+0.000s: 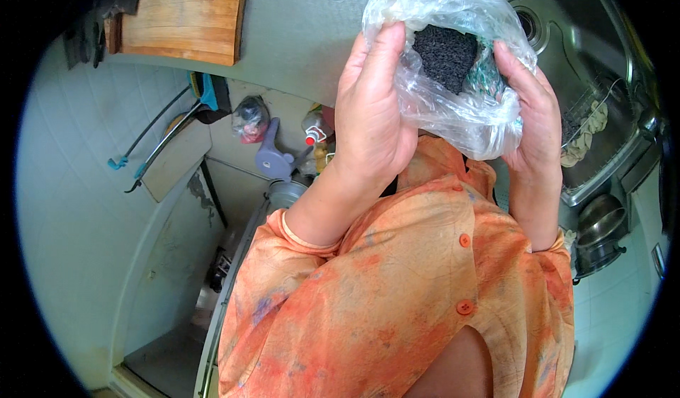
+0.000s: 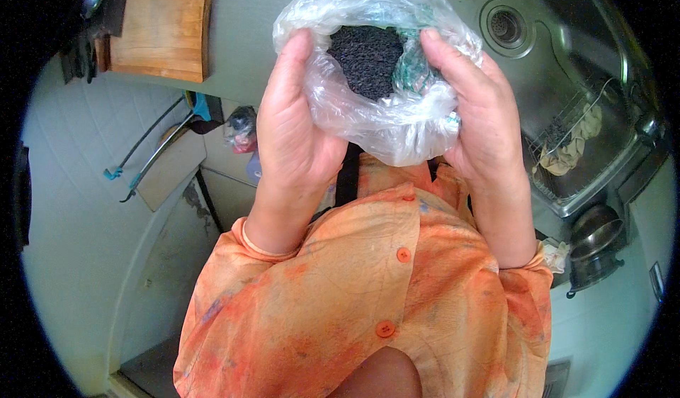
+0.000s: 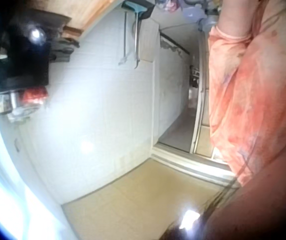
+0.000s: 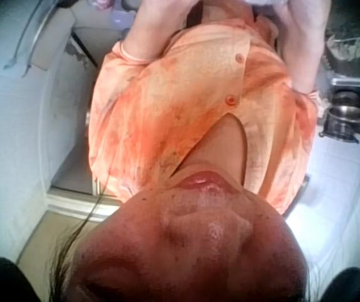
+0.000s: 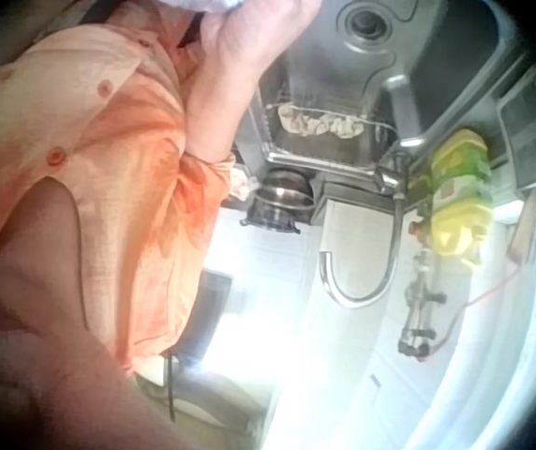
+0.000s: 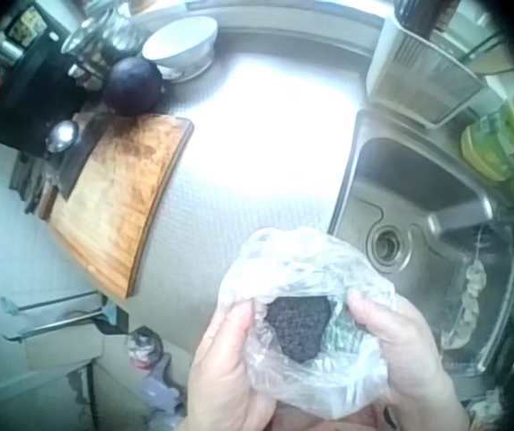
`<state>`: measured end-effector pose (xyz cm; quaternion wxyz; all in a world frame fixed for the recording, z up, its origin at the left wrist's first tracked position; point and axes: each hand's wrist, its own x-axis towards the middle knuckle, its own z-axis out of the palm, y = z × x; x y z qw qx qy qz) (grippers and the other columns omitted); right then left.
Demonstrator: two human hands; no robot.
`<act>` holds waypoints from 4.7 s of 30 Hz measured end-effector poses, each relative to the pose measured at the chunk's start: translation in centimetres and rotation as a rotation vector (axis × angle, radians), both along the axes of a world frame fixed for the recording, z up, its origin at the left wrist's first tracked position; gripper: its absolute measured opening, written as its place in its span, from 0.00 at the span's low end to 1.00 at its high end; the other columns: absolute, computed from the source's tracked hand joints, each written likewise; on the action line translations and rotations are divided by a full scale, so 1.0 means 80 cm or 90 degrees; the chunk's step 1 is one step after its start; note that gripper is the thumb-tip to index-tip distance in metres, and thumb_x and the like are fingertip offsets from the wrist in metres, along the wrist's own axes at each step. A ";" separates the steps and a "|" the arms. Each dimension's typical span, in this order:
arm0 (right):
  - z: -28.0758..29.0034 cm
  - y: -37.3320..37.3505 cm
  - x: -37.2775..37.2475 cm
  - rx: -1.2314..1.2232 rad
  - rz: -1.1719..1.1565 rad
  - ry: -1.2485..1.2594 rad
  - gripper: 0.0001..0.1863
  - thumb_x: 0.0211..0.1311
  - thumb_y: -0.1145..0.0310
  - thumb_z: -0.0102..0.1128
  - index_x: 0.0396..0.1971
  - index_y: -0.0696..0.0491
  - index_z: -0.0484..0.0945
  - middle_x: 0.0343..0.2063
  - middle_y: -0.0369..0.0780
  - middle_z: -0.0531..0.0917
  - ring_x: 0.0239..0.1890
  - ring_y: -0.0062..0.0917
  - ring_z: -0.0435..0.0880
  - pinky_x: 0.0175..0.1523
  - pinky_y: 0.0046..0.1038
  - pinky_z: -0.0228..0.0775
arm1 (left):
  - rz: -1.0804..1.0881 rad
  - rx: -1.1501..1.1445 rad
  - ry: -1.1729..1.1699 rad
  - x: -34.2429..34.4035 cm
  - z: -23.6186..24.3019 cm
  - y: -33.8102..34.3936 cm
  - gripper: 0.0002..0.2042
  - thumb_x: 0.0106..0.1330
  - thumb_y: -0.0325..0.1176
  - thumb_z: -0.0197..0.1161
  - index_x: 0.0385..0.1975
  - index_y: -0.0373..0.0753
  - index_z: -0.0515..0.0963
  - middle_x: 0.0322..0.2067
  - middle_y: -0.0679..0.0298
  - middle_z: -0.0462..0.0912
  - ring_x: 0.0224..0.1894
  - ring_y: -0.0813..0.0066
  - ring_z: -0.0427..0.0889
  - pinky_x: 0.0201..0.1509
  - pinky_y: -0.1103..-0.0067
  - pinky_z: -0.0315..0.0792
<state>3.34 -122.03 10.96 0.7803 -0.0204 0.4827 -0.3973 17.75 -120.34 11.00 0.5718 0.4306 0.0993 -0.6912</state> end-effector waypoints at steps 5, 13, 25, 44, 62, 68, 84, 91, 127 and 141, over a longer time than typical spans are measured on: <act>-0.001 0.000 -0.003 0.004 -0.005 0.001 0.13 0.64 0.69 0.52 0.44 0.60 0.73 0.38 0.41 0.81 0.37 0.23 0.82 0.42 0.26 0.76 | -0.007 -0.017 0.007 -0.001 -0.005 0.000 0.11 0.70 0.33 0.49 0.48 0.37 0.71 0.44 0.65 0.77 0.45 0.76 0.76 0.50 0.77 0.71; 0.001 0.000 -0.005 -0.005 -0.016 0.009 0.12 0.64 0.69 0.52 0.43 0.60 0.74 0.37 0.41 0.81 0.36 0.23 0.82 0.41 0.26 0.77 | -0.021 -0.019 -0.014 -0.004 0.003 -0.002 0.11 0.70 0.33 0.48 0.47 0.37 0.71 0.44 0.65 0.77 0.45 0.76 0.76 0.49 0.78 0.72; 0.008 0.001 -0.004 -0.014 -0.028 0.000 0.11 0.64 0.69 0.52 0.42 0.60 0.74 0.35 0.41 0.81 0.34 0.23 0.82 0.39 0.25 0.77 | -0.014 -0.026 -0.034 -0.006 0.014 -0.003 0.10 0.70 0.33 0.49 0.45 0.37 0.72 0.41 0.65 0.78 0.43 0.76 0.77 0.47 0.78 0.73; 0.010 -0.004 -0.009 -0.050 -0.031 -0.012 0.11 0.63 0.71 0.53 0.43 0.60 0.75 0.37 0.39 0.81 0.37 0.22 0.81 0.42 0.25 0.74 | -0.023 -0.041 -0.053 -0.012 0.019 -0.010 0.12 0.70 0.34 0.48 0.48 0.37 0.71 0.45 0.64 0.77 0.47 0.74 0.76 0.51 0.75 0.70; 0.008 -0.002 -0.009 -0.064 0.013 0.118 0.12 0.63 0.68 0.54 0.42 0.58 0.76 0.32 0.34 0.79 0.28 0.14 0.75 0.32 0.18 0.67 | -0.015 -0.028 -0.039 -0.016 0.018 -0.012 0.12 0.70 0.33 0.48 0.48 0.36 0.71 0.45 0.63 0.76 0.47 0.73 0.76 0.52 0.75 0.70; 0.010 -0.001 -0.003 -0.065 -0.007 0.131 0.12 0.63 0.68 0.54 0.43 0.58 0.75 0.32 0.34 0.80 0.29 0.14 0.76 0.33 0.18 0.68 | -0.008 -0.017 -0.019 -0.013 0.019 -0.013 0.12 0.70 0.33 0.48 0.48 0.36 0.71 0.45 0.63 0.77 0.46 0.73 0.76 0.52 0.75 0.71; 0.000 0.007 -0.001 -0.078 0.002 0.081 0.13 0.64 0.69 0.53 0.45 0.60 0.74 0.38 0.39 0.80 0.37 0.20 0.80 0.42 0.22 0.73 | -0.002 -0.010 -0.023 -0.007 0.012 -0.003 0.11 0.70 0.33 0.49 0.45 0.35 0.72 0.42 0.62 0.78 0.43 0.74 0.78 0.49 0.76 0.73; -0.001 0.010 -0.002 -0.084 -0.015 0.068 0.14 0.65 0.68 0.52 0.46 0.60 0.73 0.39 0.39 0.80 0.37 0.20 0.80 0.42 0.23 0.73 | -0.008 -0.008 -0.020 -0.010 0.011 -0.001 0.11 0.69 0.33 0.49 0.45 0.35 0.72 0.41 0.63 0.78 0.43 0.74 0.78 0.48 0.77 0.73; -0.008 0.001 0.002 -0.095 -0.005 0.054 0.13 0.66 0.67 0.51 0.44 0.59 0.74 0.39 0.38 0.80 0.38 0.19 0.79 0.43 0.22 0.73 | -0.010 0.002 -0.031 -0.013 0.003 -0.008 0.15 0.70 0.36 0.46 0.45 0.30 0.71 0.42 0.59 0.78 0.44 0.70 0.78 0.50 0.74 0.71; -0.012 0.002 0.005 -0.067 -0.003 0.094 0.10 0.66 0.65 0.51 0.38 0.56 0.76 0.29 0.33 0.79 0.25 0.12 0.75 0.29 0.16 0.67 | -0.012 -0.012 -0.054 -0.006 0.002 -0.007 0.16 0.71 0.37 0.44 0.47 0.32 0.70 0.45 0.59 0.77 0.46 0.69 0.76 0.54 0.72 0.69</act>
